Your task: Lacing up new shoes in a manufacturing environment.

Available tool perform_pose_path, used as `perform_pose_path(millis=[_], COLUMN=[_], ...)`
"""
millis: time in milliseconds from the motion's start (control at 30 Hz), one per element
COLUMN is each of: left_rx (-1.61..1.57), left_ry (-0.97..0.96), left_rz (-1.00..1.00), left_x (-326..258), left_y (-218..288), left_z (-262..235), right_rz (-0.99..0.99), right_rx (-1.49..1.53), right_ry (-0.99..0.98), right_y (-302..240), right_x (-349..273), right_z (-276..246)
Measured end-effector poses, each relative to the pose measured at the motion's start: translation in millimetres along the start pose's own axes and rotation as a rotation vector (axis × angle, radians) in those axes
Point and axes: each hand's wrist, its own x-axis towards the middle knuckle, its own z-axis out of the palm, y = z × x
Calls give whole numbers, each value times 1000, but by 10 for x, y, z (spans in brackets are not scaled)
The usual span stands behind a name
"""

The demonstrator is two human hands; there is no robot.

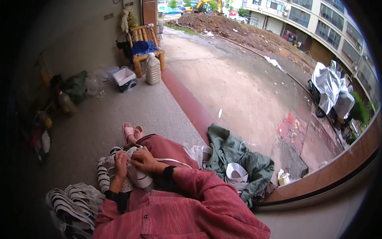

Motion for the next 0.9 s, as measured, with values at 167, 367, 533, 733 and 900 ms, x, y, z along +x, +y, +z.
perform_pose_path(millis=[167,367,533,733,900], left_rx=[213,268,118,26,-14], left_ry=[-11,43,50,9,-42], left_rz=[110,-22,-202,-264,-269], left_x=[28,-213,-330,-345,-261], left_y=[-99,216,270,404,83], left_z=[-155,-302,-228,-186,-343], right_rz=[-107,-145,-162,-106,-133], right_rx=[-38,-10,-28,-31,-136], right_ry=[97,55,80,67,88], right_y=[121,92,165,166,13], right_x=[-12,46,14,-18,-71], right_z=[53,87,109,152,91])
